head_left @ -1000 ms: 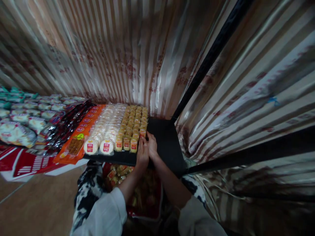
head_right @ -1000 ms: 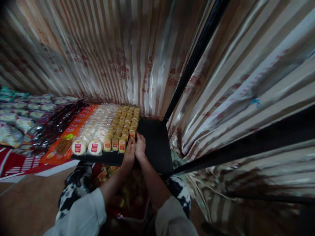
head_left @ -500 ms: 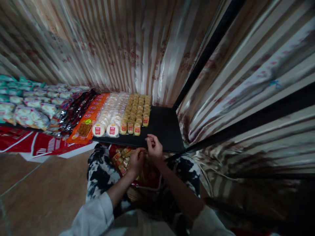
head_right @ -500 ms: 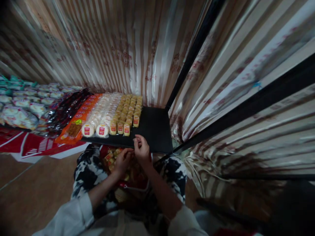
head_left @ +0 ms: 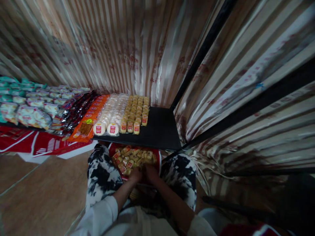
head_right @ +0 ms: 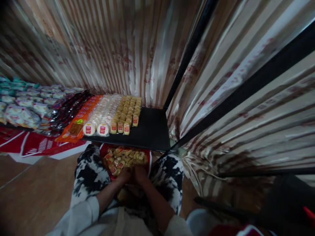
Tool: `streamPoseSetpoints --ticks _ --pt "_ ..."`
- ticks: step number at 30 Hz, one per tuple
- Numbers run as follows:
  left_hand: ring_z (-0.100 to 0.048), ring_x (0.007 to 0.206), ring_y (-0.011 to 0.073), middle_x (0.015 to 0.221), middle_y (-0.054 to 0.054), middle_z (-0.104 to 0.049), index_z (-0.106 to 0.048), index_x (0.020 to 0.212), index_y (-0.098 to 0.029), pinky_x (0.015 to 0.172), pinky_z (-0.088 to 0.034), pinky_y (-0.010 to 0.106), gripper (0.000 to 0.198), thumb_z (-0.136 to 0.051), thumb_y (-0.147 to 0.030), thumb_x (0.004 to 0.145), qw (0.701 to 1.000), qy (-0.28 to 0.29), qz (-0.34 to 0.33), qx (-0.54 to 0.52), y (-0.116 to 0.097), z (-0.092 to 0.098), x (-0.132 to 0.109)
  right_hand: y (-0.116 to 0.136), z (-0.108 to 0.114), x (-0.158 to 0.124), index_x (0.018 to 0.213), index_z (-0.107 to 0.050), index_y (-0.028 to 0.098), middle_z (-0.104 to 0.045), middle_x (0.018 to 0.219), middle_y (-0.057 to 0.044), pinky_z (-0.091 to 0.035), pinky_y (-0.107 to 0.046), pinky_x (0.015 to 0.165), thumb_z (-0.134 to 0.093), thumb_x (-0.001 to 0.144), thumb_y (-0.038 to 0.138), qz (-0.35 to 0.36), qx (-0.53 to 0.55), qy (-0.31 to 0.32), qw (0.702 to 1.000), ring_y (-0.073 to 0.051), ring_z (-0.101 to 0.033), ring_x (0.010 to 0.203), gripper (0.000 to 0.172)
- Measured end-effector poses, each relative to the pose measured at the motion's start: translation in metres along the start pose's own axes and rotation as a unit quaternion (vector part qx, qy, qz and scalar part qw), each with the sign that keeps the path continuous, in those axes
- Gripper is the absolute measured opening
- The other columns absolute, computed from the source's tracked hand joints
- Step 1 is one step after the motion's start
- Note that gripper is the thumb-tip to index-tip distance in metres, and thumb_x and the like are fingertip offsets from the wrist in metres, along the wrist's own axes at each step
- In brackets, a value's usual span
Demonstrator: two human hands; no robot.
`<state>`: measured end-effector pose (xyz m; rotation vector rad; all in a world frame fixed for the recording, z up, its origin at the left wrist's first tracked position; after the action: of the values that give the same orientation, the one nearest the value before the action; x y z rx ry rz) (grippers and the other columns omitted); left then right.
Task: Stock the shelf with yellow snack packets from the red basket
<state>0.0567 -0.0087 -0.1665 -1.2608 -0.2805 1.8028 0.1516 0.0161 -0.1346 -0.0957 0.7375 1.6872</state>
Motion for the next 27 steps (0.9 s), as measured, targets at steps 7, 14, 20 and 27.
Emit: streamPoseSetpoints --ticks 7,14,20,27 --pt "-0.063 0.092 0.0214 0.097 0.012 -0.069 -0.062 0.093 -0.015 0.075 -0.044 0.027 0.021 -0.049 -0.022 0.078 0.999 -0.050 -0.005 0.015 -0.011 0.015 -0.010 -0.026 0.006 0.001 0.120 -0.056 0.013 -0.065 0.113 -0.014 -0.045 -0.032 0.090 -0.055 0.075 0.015 -0.054 0.126 -0.075 0.988 -0.023 -0.061 0.105 0.045" --pt "-0.060 0.095 0.0187 0.098 0.011 -0.067 -0.060 0.094 -0.014 0.085 -0.043 0.028 0.025 -0.037 -0.019 0.084 0.989 -0.123 -0.071 -0.040 -0.038 0.036 -0.027 -0.038 0.012 0.000 0.093 -0.065 0.017 -0.070 0.098 -0.007 -0.048 -0.036 0.088 -0.057 0.067 0.016 -0.039 0.399 -0.150 0.904 -0.023 -0.064 0.096 0.028" --pt "-0.060 0.095 0.0216 0.098 0.010 -0.066 -0.059 0.093 -0.016 0.088 -0.044 0.036 0.026 -0.038 -0.027 0.082 0.955 -0.195 -0.174 -0.141 -0.075 0.061 -0.057 -0.012 0.069 -0.027 0.102 -0.059 0.021 -0.067 0.105 -0.007 -0.050 -0.037 0.088 -0.054 0.074 0.030 0.023 0.402 -0.230 0.886 -0.022 -0.063 0.097 0.030" --pt "-0.057 0.103 0.0191 0.109 0.010 -0.063 -0.056 0.107 -0.016 0.093 -0.044 0.035 0.036 -0.038 -0.016 0.076 0.918 -0.205 -0.288 -0.182 -0.140 0.092 -0.057 0.015 0.150 -0.017 0.103 -0.054 0.023 -0.066 0.089 -0.002 -0.054 -0.027 0.069 -0.051 0.079 0.034 0.084 0.392 -0.262 0.878 -0.016 -0.064 0.078 0.027"
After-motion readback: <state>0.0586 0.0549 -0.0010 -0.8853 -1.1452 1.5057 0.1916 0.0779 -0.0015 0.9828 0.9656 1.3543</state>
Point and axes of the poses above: each hand's wrist, its own x-axis towards the middle knuckle, its own z-axis out of the back of the hand, y = z × x, the point moved 9 cm from there along x, towards the middle knuckle
